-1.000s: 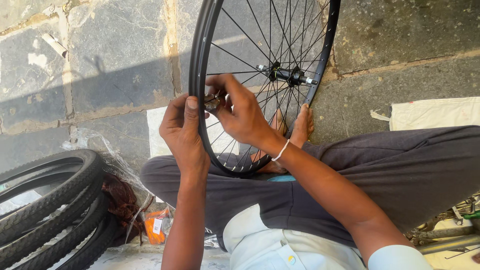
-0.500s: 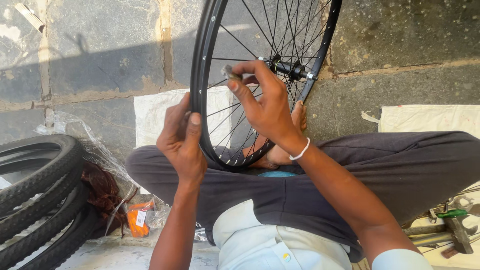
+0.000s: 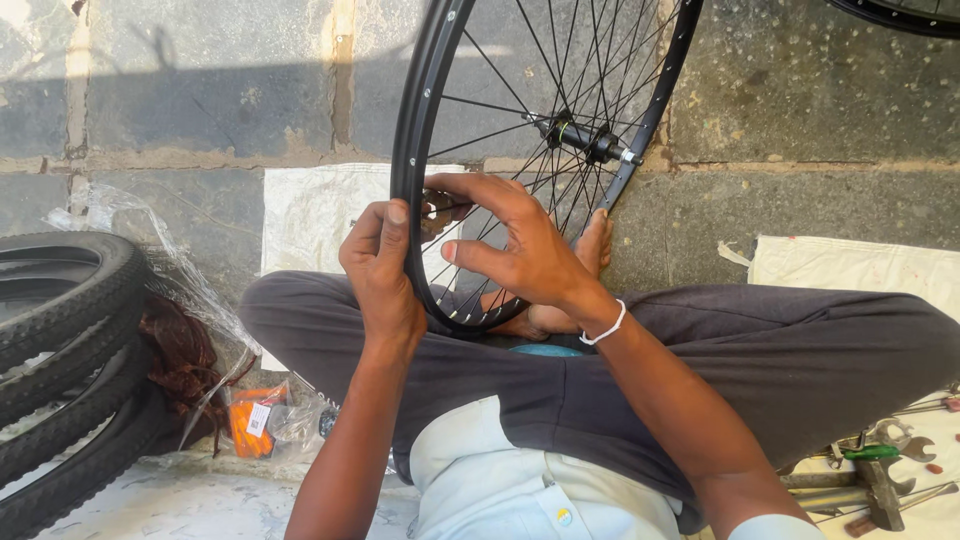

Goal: The person holds a bicycle wheel and manually threads or adjusts spoke nipples into the rim by hand, rotating the wheel to reach different spokes.

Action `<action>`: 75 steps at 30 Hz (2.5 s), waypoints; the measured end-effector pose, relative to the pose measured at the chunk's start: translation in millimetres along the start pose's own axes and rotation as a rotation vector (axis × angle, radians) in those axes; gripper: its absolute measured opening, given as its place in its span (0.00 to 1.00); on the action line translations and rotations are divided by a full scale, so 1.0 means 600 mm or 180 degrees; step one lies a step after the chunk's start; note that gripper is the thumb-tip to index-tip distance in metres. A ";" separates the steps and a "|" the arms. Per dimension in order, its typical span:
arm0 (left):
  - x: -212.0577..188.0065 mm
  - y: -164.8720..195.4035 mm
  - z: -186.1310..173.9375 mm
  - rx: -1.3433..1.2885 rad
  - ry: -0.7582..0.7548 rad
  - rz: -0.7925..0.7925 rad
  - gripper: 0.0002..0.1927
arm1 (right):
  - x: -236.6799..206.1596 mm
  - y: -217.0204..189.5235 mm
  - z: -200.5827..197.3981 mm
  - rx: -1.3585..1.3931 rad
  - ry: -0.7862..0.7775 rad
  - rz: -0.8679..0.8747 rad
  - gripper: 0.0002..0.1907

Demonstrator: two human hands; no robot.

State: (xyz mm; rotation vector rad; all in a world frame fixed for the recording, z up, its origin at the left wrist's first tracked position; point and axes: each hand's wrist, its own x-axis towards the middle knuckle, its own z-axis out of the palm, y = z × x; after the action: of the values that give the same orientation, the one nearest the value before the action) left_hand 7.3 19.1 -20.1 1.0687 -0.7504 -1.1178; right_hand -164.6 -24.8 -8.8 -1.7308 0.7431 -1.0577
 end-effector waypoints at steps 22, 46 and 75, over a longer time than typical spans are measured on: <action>0.000 0.019 0.019 0.0301 -0.0112 -0.0088 0.19 | -0.001 -0.009 0.051 -0.1289 0.1192 -0.0893 0.15; -0.001 0.028 0.037 0.0575 -0.0233 0.0290 0.25 | -0.025 -0.018 0.032 -0.0973 0.1696 -0.0667 0.15; 0.013 0.022 0.024 0.0249 -0.0389 -0.0097 0.19 | 0.029 0.013 -0.025 -0.1624 0.0154 -0.1078 0.19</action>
State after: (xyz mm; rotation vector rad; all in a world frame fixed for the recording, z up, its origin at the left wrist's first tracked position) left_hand 1.1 8.7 -3.0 1.0879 -0.8830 -1.1962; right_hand -170.3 -48.2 -7.7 -2.3357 0.8171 -1.2093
